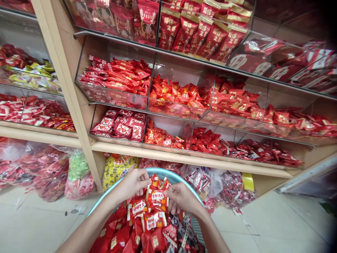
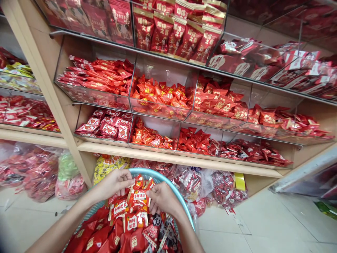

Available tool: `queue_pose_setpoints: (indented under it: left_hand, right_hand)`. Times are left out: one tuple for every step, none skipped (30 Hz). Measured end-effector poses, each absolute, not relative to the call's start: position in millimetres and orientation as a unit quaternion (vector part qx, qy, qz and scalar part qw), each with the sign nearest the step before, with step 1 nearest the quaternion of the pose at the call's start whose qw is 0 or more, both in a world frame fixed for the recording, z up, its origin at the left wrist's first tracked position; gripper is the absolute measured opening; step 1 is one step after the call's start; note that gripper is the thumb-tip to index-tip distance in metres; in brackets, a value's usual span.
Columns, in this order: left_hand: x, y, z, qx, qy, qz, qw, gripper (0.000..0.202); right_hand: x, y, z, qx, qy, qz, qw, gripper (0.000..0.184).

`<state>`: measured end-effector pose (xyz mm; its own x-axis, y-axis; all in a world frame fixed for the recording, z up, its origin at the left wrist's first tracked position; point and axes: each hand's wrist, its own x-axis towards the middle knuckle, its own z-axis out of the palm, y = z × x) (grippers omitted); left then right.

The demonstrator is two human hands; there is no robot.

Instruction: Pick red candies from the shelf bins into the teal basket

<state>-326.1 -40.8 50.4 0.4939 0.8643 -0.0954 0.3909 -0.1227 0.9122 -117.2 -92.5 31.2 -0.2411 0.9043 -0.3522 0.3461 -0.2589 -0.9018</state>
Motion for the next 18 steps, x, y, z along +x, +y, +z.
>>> queue_pose_setpoints:
  left_hand:
    - [-327.4,-40.1,50.9,0.715,0.442,0.247,0.482,0.025]
    - [-328.9,-39.1,50.9,0.722,0.440,0.254,0.470,0.026]
    - [-330.6,-37.9,50.5,0.728,0.437,0.262,0.459,0.026]
    - [-332.1,-36.6,49.9,0.732,0.434,0.267,0.452,0.027]
    - [-333.2,-35.4,49.1,0.735,0.432,0.270,0.447,0.027]
    - [-334.0,-34.4,48.5,0.737,0.430,0.273,0.444,0.028]
    - [-334.3,-33.4,48.3,0.740,0.429,0.276,0.438,0.029]
    - [-334.3,-32.6,48.5,0.744,0.428,0.281,0.430,0.030]
    - [-334.2,-31.9,49.1,0.748,0.426,0.290,0.418,0.030]
    - [-334.0,-31.3,50.1,0.750,0.425,0.305,0.406,0.031]
    - [-334.0,-30.7,51.3,0.748,0.425,0.326,0.392,0.031]
    - [-334.1,-30.0,52.5,0.743,0.426,0.350,0.379,0.031]
    - [-334.6,-29.2,53.4,0.735,0.428,0.377,0.366,0.030]
    - [-335.4,-28.1,53.8,0.727,0.430,0.402,0.353,0.029]
    - [-336.5,-26.6,53.7,0.721,0.433,0.422,0.338,0.028]
    - [-337.7,-24.7,52.7,0.723,0.432,0.435,0.319,0.026]
    - [-339.0,-22.5,51.1,0.730,0.430,0.440,0.298,0.024]
    - [-340.2,-20.0,48.8,0.743,0.426,0.436,0.278,0.023]
  right_hand:
    - [-117.5,-92.3,31.0,-0.566,-0.557,0.554,0.248,0.047]
    - [-117.8,-92.3,31.0,-0.571,-0.560,0.547,0.247,0.047]
    - [-118.0,-92.3,31.1,-0.575,-0.565,0.539,0.244,0.047]
    - [-118.3,-92.4,31.5,-0.580,-0.570,0.530,0.242,0.048]
    - [-118.6,-92.6,32.1,-0.585,-0.573,0.521,0.240,0.048]
    - [-118.8,-92.8,32.9,-0.590,-0.575,0.514,0.239,0.048]
    - [-119.1,-93.0,34.0,-0.593,-0.576,0.509,0.239,0.047]
    - [-119.4,-93.2,35.3,-0.596,-0.576,0.505,0.240,0.047]
    - [-119.7,-93.3,36.7,-0.600,-0.574,0.502,0.241,0.046]
    - [-119.9,-93.5,38.1,-0.604,-0.572,0.499,0.243,0.046]
    - [-120.0,-93.6,39.5,-0.609,-0.569,0.497,0.243,0.047]
    - [-119.9,-93.6,40.6,-0.614,-0.565,0.493,0.245,0.047]
    - [-119.5,-93.7,41.4,-0.620,-0.561,0.490,0.247,0.048]
    - [-119.0,-93.7,41.8,-0.624,-0.557,0.487,0.249,0.049]
    - [-118.2,-93.7,41.8,-0.627,-0.554,0.486,0.254,0.049]
    - [-117.3,-93.6,41.4,-0.626,-0.553,0.485,0.259,0.050]
    - [-116.5,-93.5,40.8,-0.625,-0.552,0.485,0.264,0.050]
    - [-115.7,-93.4,40.2,-0.623,-0.552,0.484,0.269,0.050]
